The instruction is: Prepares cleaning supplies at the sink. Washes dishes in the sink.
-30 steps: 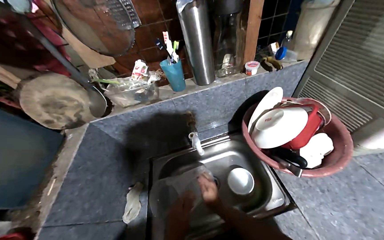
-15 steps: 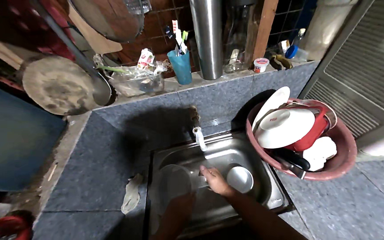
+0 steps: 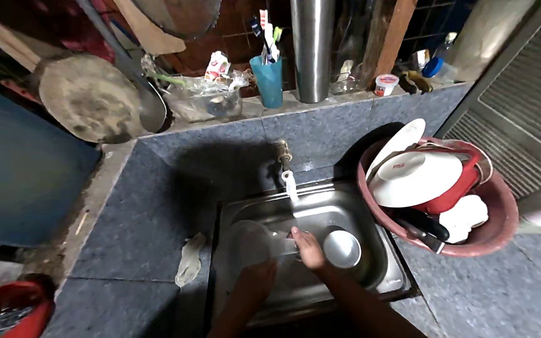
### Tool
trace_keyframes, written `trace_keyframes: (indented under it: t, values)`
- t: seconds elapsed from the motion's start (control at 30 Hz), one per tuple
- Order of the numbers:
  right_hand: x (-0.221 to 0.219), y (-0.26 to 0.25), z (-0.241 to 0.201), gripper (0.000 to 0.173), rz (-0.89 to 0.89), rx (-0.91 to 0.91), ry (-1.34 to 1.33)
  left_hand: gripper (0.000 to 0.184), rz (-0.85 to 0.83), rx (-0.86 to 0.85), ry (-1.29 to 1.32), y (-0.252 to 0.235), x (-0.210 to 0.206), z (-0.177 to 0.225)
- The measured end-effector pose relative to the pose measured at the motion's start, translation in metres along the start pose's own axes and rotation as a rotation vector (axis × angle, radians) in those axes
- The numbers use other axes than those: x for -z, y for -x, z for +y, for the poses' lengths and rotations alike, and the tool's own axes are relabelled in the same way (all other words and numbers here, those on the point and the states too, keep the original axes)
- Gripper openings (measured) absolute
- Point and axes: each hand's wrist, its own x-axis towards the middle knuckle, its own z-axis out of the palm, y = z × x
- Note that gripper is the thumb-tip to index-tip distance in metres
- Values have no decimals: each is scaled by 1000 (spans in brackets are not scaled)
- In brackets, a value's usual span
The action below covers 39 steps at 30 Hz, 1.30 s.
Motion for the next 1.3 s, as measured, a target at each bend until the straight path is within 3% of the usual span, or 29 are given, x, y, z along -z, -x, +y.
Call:
trace_keyframes:
  t: [0.1, 0.2, 0.33, 0.43, 0.53, 0.63, 0.7, 0.77, 0.8, 0.87, 0.9, 0.97, 1.07, 1.17, 1.3]
  values:
    - [-5, -13, 18, 54, 31, -194, -339, 42, 41, -1, -4, 4, 0, -2]
    - [-6, -14, 14, 56, 35, -413, -521, 44, -39, -18, -39, 2, -1, -6]
    - [-7, -22, 27, 51, 94, -517, -708, 43, -33, -106, -171, -6, -3, -14]
    - [16, -21, 24, 54, 137, -503, -385, 46, -156, -42, -249, -13, 14, -6]
    - [59, -16, 33, 32, 115, -322, 87, 45, -194, -46, -318, -22, 29, -11]
    - [94, 0, 48, 37, -12, -274, 544, 34, 41, -171, -285, -19, 23, -24]
    - [102, 13, 47, 49, -165, -309, 823, 40, 287, -203, -155, -8, 11, -24]
    - [99, 21, 42, 51, -332, -461, 1061, 30, 547, -141, 44, 16, -7, -15]
    - [97, 24, 44, 48, -393, -513, 1116, 28, 587, -54, 163, 28, -17, -8]
    - [96, 28, 57, 44, -441, -488, 1104, 42, 418, 149, 404, 37, -38, 2]
    - [96, 29, 66, 43, -428, -440, 1077, 58, 283, 213, 500, 33, -50, 2]
    - [91, 26, 78, 52, -384, -418, 1026, 77, 166, 267, 665, 20, -73, 5]
    - [80, 19, 83, 60, -302, -440, 983, 58, 214, 192, 869, -5, -81, 16]
    - [77, 14, 82, 48, -292, -416, 960, 42, 319, 83, 1002, -26, -80, 18]
    - [98, 7, 70, 48, -310, -483, 770, 40, 439, 205, 977, -12, -59, 11]
